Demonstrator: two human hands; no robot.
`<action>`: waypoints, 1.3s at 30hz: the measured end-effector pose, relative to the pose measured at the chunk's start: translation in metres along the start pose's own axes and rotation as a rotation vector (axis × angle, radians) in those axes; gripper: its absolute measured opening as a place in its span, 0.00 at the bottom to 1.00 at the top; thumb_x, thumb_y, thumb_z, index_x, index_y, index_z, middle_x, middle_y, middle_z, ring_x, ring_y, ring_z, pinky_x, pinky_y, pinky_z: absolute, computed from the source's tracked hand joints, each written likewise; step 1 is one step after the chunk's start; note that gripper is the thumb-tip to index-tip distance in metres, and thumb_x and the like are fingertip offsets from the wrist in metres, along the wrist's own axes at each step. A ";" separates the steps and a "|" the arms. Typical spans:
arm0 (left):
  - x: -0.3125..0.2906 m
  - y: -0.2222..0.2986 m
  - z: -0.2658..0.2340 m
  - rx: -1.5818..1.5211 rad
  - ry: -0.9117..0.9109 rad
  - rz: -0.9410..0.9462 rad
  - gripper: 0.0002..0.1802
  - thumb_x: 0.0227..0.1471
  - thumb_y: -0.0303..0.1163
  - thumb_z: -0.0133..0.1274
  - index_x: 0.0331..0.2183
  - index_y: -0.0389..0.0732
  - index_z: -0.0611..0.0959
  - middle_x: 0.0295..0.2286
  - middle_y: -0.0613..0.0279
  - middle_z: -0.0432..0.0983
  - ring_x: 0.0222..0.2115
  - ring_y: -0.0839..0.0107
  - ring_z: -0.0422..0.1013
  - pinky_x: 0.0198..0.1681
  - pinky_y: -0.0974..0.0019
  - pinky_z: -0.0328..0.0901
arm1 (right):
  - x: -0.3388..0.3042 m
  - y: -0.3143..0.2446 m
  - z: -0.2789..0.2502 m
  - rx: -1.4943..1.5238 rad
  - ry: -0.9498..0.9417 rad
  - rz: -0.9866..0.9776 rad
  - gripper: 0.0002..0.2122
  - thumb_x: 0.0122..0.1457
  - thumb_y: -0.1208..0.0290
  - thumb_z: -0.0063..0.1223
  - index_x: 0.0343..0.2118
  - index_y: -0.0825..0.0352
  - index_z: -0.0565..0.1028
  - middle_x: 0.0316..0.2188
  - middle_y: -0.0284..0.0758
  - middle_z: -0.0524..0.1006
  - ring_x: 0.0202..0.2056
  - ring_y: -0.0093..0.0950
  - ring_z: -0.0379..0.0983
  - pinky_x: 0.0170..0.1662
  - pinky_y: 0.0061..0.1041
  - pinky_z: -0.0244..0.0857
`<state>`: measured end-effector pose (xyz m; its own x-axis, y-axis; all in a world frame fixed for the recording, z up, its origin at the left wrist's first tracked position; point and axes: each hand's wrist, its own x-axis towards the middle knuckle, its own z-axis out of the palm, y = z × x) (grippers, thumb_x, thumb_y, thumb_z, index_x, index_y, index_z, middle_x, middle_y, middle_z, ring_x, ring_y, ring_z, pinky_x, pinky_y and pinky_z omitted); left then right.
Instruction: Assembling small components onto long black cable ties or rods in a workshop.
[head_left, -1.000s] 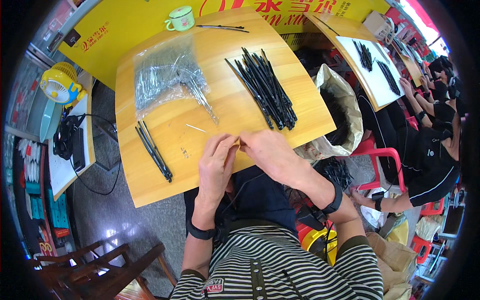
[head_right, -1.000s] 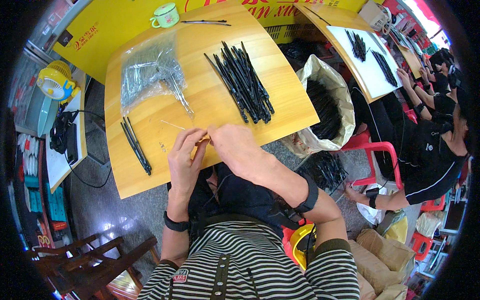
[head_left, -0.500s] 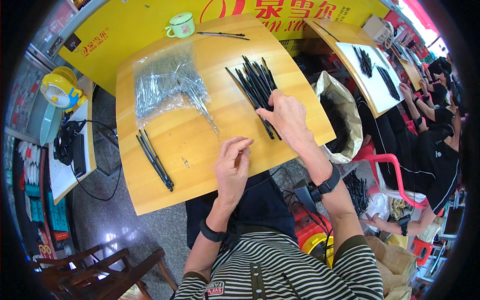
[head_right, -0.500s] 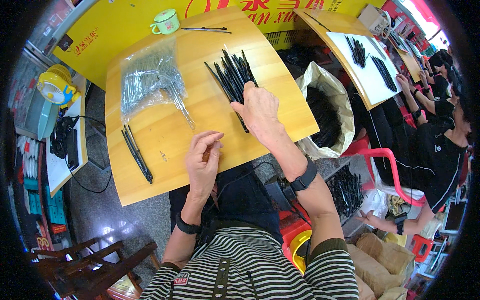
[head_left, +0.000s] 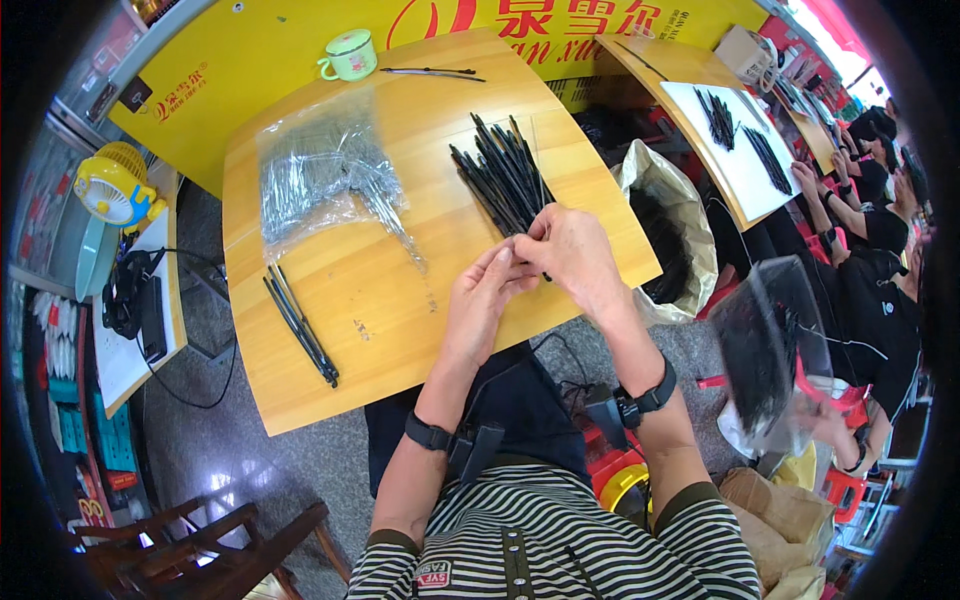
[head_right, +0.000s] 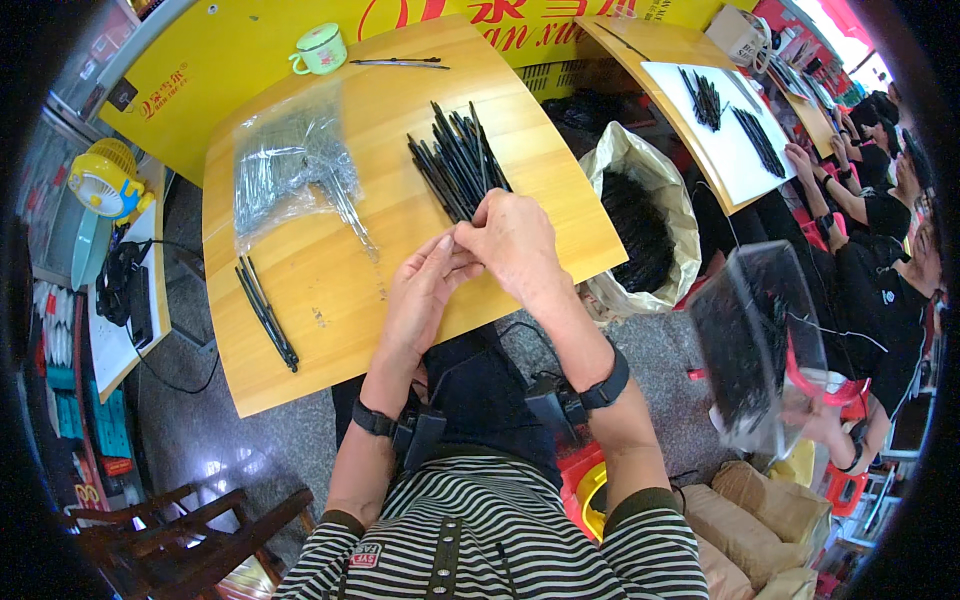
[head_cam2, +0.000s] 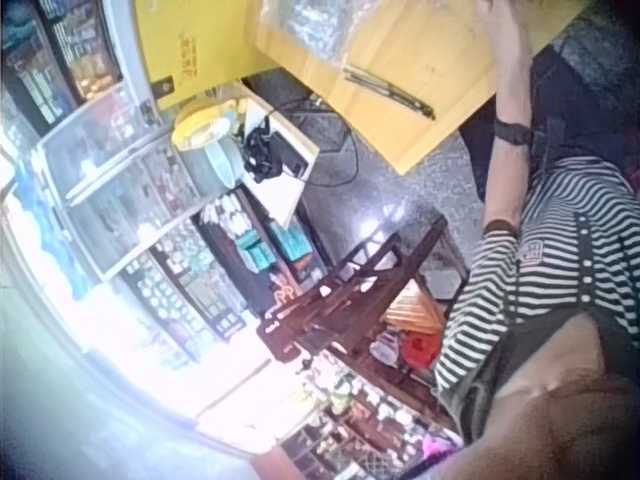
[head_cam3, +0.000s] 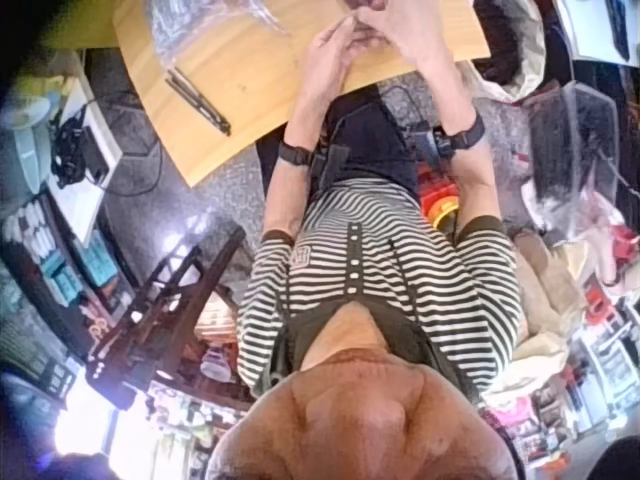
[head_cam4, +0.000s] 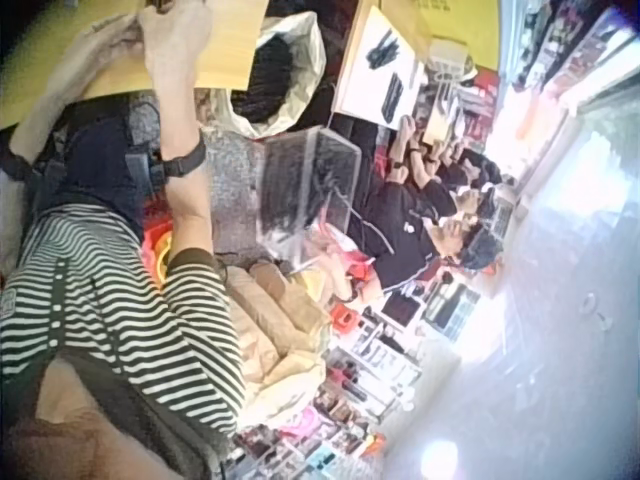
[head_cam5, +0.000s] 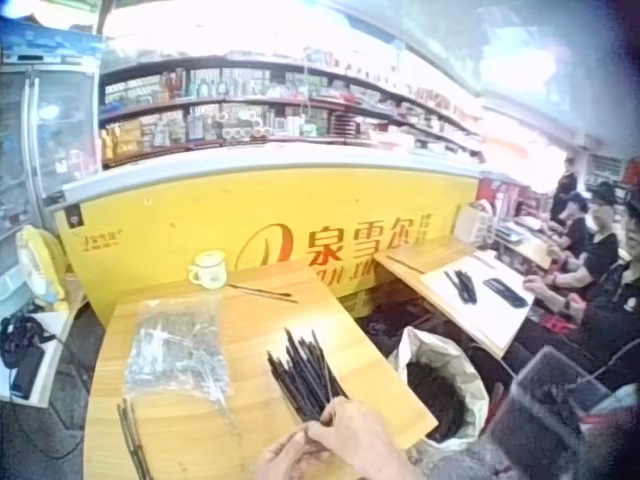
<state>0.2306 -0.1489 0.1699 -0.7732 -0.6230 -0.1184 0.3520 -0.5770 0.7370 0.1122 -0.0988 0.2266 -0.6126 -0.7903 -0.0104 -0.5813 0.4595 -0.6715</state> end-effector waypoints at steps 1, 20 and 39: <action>0.001 0.000 0.001 0.000 -0.004 -0.002 0.16 0.57 0.34 0.42 0.41 0.32 0.74 0.35 0.58 0.73 0.33 0.74 0.70 0.38 0.70 0.66 | -0.005 -0.002 0.000 -0.001 0.004 0.003 0.12 0.42 0.64 0.56 0.20 0.71 0.74 0.18 0.46 0.74 0.25 0.40 0.73 0.31 0.33 0.67; 0.001 0.015 -0.008 0.222 -0.036 -0.085 0.08 0.53 0.31 0.48 0.34 0.37 0.74 0.25 0.66 0.72 0.25 0.78 0.70 0.30 0.75 0.65 | -0.035 -0.006 -0.022 0.146 -0.028 -0.095 0.08 0.54 0.73 0.44 0.34 0.72 0.65 0.19 0.47 0.72 0.24 0.41 0.71 0.30 0.34 0.64; -0.091 0.054 -0.014 0.119 0.175 0.139 0.16 0.49 0.23 0.52 0.42 0.34 0.72 0.31 0.62 0.70 0.31 0.73 0.70 0.31 0.73 0.67 | -0.037 -0.027 0.001 0.815 -0.267 -0.183 0.10 0.57 0.68 0.48 0.35 0.70 0.75 0.26 0.28 0.74 0.26 0.15 0.67 0.29 0.14 0.63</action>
<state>0.3278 -0.1309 0.2115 -0.6149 -0.7800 -0.1162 0.3760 -0.4195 0.8262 0.1504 -0.0822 0.2445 -0.3422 -0.9385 0.0449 -0.0324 -0.0360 -0.9988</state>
